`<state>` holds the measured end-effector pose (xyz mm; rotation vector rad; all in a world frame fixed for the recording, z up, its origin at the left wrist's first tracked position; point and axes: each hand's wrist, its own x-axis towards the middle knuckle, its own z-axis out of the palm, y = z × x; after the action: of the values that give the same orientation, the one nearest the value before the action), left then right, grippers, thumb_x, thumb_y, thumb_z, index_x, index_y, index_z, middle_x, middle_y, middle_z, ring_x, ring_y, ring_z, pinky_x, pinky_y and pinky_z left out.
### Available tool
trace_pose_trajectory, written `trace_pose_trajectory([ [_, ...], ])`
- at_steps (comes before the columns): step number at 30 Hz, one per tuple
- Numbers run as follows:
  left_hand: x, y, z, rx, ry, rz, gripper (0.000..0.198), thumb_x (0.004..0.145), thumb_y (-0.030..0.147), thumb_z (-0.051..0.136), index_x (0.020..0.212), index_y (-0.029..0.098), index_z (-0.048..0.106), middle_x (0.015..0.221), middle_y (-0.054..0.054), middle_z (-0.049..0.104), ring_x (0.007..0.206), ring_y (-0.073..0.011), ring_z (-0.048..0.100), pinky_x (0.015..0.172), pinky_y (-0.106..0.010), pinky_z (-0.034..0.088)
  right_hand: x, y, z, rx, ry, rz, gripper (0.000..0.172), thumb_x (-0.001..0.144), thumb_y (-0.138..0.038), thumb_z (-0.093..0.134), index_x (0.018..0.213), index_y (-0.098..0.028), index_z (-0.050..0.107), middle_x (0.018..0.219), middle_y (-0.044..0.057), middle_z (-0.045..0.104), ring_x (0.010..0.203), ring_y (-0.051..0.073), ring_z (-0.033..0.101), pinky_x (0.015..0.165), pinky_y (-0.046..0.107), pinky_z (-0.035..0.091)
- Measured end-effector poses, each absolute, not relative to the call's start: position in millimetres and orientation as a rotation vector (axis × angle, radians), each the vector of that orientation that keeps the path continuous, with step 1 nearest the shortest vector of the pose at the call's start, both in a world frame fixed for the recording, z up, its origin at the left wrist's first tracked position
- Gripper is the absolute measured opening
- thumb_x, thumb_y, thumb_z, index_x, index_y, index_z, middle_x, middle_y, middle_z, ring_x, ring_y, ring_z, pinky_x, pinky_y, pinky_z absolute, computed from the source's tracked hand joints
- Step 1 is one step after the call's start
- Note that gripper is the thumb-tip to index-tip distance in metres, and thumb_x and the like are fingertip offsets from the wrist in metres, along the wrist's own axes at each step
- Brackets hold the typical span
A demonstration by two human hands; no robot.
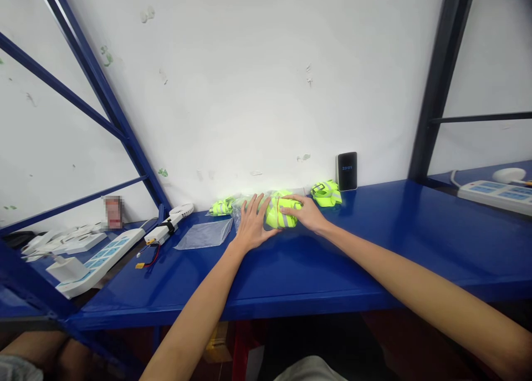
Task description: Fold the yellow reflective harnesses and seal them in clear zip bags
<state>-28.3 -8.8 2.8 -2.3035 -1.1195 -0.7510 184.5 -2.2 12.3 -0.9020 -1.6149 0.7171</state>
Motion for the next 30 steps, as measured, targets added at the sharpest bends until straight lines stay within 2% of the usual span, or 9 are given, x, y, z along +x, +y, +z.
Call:
trace_pose_trajectory([
  [3, -23, -11, 3, -2.298, -1.105, -0.736, 0.092, 0.078, 0.068, 0.056, 0.149, 0.019, 0.026, 0.154, -0.016, 0.032, 0.146, -0.0325, 0.02, 0.118, -0.055, 0.01, 181, -1, 7, -0.978, -1.579, 0.655, 0.045, 0.067, -0.044, 0.074, 0.1, -0.018, 0.062, 0.099, 0.005, 0.066, 0.093, 0.023, 0.061, 0.084, 0.035, 0.046],
  [9, -12, -13, 1, -2.325, -1.069, -0.701, 0.087, 0.079, 0.066, 0.056, 0.147, 0.018, 0.029, 0.152, -0.017, 0.034, 0.145, -0.0317, 0.023, 0.118, -0.054, 0.01, 176, 3, 0, -0.952, -1.585, 0.575, 0.031, 0.066, -0.033, 0.069, 0.09, -0.018, 0.055, 0.094, 0.004, 0.063, 0.092, 0.023, 0.058, 0.086, 0.037, 0.045],
  [13, -16, -11, -1, -2.314, -1.102, -0.717, 0.086, 0.079, 0.064, 0.057, 0.147, 0.019, 0.028, 0.151, -0.017, 0.035, 0.145, -0.0322, 0.024, 0.117, -0.056, 0.011, 176, -2, 5, -0.916, -1.543, 0.85, 0.038, 0.062, -0.03, 0.073, 0.096, -0.017, 0.062, 0.094, 0.005, 0.065, 0.075, 0.019, 0.061, 0.073, 0.035, 0.051],
  [16, -19, -10, -2, -2.321, -1.106, -0.716, 0.084, 0.081, 0.063, 0.057, 0.146, 0.018, 0.029, 0.15, -0.017, 0.036, 0.144, -0.0322, 0.024, 0.117, -0.056, 0.012, 174, -9, 11, -0.84, -1.448, 1.092, 0.042, 0.06, -0.025, 0.077, 0.099, -0.017, 0.062, 0.09, 0.005, 0.068, 0.077, 0.02, 0.064, 0.072, 0.035, 0.054],
  [19, -20, -11, -2, -2.336, -1.094, -0.717, 0.079, 0.083, 0.06, 0.055, 0.145, 0.018, 0.03, 0.148, -0.017, 0.039, 0.143, -0.0317, 0.026, 0.117, -0.054, 0.012, 172, -16, 14, -0.783, -1.289, 1.343, 0.036, 0.062, -0.023, 0.076, 0.094, -0.019, 0.06, 0.08, 0.002, 0.067, 0.075, 0.019, 0.066, 0.074, 0.035, 0.055],
  [22, -19, -13, 1, -2.355, -1.086, -0.72, 0.071, 0.085, 0.051, 0.057, 0.144, 0.019, 0.032, 0.143, -0.015, 0.045, 0.138, -0.0297, 0.035, 0.116, -0.052, 0.017, 172, -19, 15, -0.704, -1.207, 1.519, 0.024, 0.065, -0.023, 0.073, 0.084, -0.019, 0.06, 0.078, 0.0, 0.066, 0.075, 0.016, 0.065, 0.078, 0.033, 0.053],
  [26, -15, -17, 7, -2.373, -1.066, -0.701, 0.067, 0.086, 0.048, 0.057, 0.143, 0.02, 0.035, 0.135, -0.014, 0.05, 0.125, -0.0282, 0.046, 0.109, -0.048, 0.029, 173, -20, 14, -0.629, -1.303, 1.579, 0.017, 0.068, -0.026, 0.071, 0.08, -0.017, 0.064, 0.079, 0.001, 0.065, 0.078, 0.014, 0.063, 0.077, 0.027, 0.05],
  [30, -4, -21, 10, -2.415, -1.021, -0.616, 0.069, 0.086, 0.053, 0.057, 0.144, 0.022, 0.036, 0.128, -0.014, 0.054, 0.121, -0.0299, 0.048, 0.105, -0.047, 0.033, 172, -21, 14, -0.698, -1.477, 1.504, 0.021, 0.069, -0.03, 0.071, 0.083, -0.016, 0.066, 0.077, 0.001, 0.066, 0.07, 0.014, 0.059, 0.061, 0.023, 0.044],
])
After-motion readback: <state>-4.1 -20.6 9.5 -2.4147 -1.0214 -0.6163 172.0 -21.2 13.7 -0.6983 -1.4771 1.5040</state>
